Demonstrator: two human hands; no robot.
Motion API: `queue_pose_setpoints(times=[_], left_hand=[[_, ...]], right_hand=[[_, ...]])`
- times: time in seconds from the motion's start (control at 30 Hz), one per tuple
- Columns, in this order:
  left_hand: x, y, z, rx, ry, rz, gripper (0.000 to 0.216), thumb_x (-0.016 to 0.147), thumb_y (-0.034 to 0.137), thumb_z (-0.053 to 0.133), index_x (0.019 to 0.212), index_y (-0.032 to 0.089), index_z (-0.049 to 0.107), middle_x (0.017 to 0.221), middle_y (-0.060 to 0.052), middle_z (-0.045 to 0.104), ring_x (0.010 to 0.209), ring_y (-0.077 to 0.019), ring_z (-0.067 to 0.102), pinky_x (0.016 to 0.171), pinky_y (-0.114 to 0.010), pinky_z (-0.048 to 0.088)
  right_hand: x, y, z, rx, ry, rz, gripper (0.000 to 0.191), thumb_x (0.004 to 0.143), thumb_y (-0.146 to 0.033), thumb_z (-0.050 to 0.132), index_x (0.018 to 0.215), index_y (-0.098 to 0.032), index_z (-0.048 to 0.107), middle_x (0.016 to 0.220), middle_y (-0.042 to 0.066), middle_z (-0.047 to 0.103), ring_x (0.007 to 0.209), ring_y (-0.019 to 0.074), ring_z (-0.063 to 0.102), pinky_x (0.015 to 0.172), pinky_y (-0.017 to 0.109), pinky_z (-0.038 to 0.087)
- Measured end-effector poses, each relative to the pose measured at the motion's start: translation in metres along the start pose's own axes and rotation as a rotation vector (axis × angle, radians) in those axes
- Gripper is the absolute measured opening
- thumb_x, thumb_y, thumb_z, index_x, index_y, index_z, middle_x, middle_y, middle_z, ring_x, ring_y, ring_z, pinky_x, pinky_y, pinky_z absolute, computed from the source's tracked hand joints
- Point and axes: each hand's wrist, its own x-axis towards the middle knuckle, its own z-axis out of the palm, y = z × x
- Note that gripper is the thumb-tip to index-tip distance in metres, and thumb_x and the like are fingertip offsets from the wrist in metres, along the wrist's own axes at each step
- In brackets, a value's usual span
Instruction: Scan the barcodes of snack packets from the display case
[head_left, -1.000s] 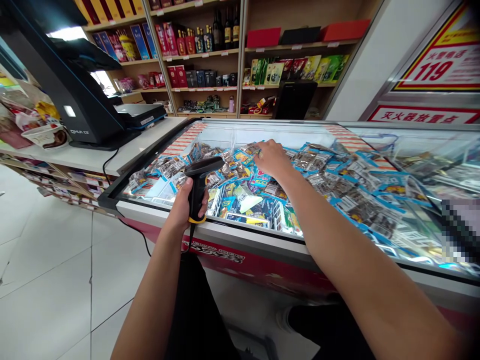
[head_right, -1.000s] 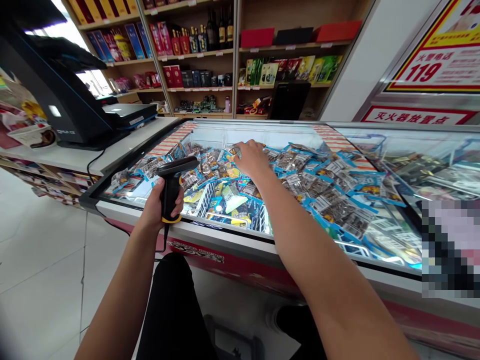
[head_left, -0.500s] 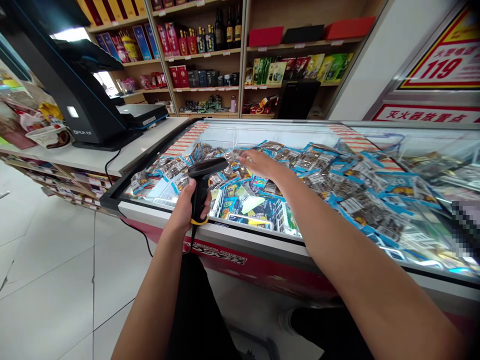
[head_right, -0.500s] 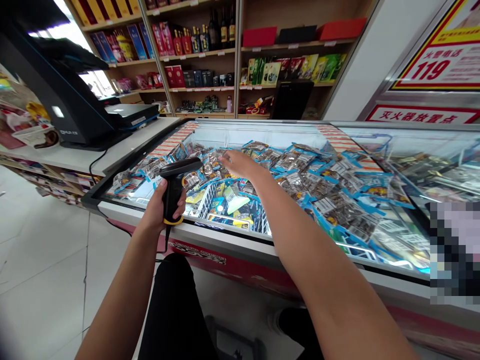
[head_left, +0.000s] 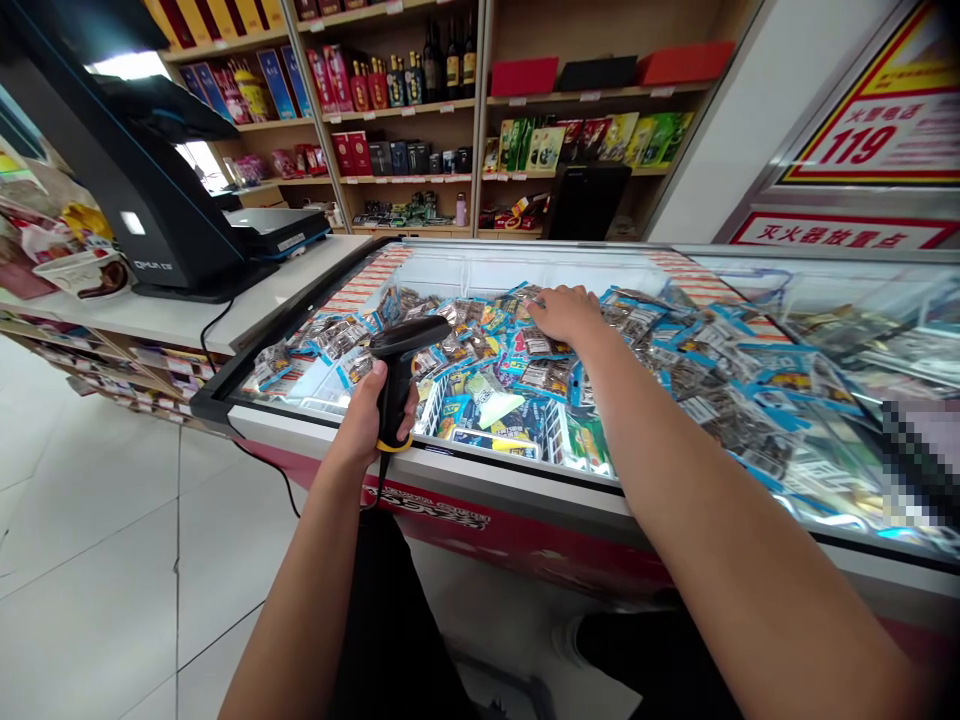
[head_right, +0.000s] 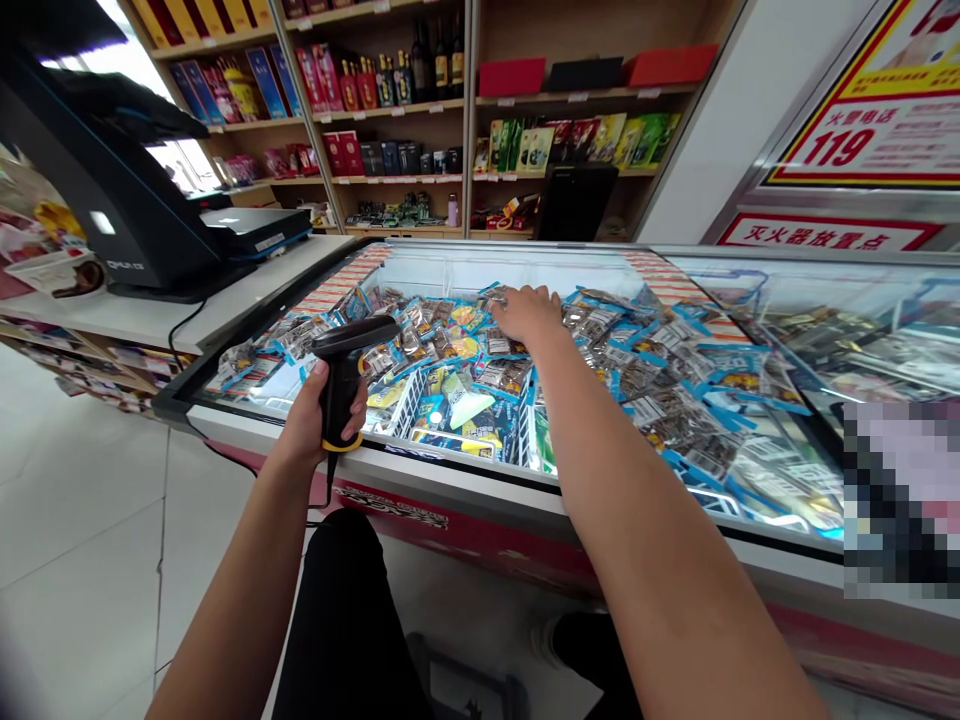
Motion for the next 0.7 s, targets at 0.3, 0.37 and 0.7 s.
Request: queue_pose_setpoints(times=[0.3, 0.37, 0.7], left_hand=[[-0.001, -0.001, -0.001, 0.001, 0.011, -0.001, 0.070, 0.090, 0.087, 0.072, 0.105, 0.020, 0.065, 0.065, 0.006, 0.059, 0.036, -0.0074, 0.045, 0.037, -0.022, 0.032], [0.000, -0.001, 0.000, 0.003, 0.007, 0.002, 0.070, 0.089, 0.088, 0.073, 0.106, 0.019, 0.065, 0.064, 0.006, 0.058, 0.035, -0.0075, 0.045, 0.037, -0.022, 0.031], [-0.002, -0.001, -0.001, -0.006, -0.005, 0.033, 0.072, 0.086, 0.089, 0.075, 0.106, 0.020, 0.066, 0.062, 0.007, 0.058, 0.034, -0.0074, 0.043, 0.036, -0.022, 0.030]], right_hand=[[0.007, -0.002, 0.003, 0.092, -0.016, -0.060, 0.030, 0.103, -0.032, 0.072, 0.127, -0.015, 0.078, 0.122, 0.020, 0.079, 0.121, 0.0381, 0.068, 0.111, 0.049, 0.053], [0.007, -0.003, 0.004, 0.089, 0.025, -0.060, 0.044, 0.101, -0.031, 0.077, 0.140, -0.012, 0.071, 0.136, 0.023, 0.074, 0.135, 0.0412, 0.063, 0.117, 0.050, 0.048], [-0.007, -0.007, -0.018, 0.405, 0.392, 0.101, 0.045, 0.098, -0.039, 0.082, 0.134, -0.014, 0.072, 0.141, 0.025, 0.072, 0.138, 0.0461, 0.065, 0.116, 0.055, 0.054]])
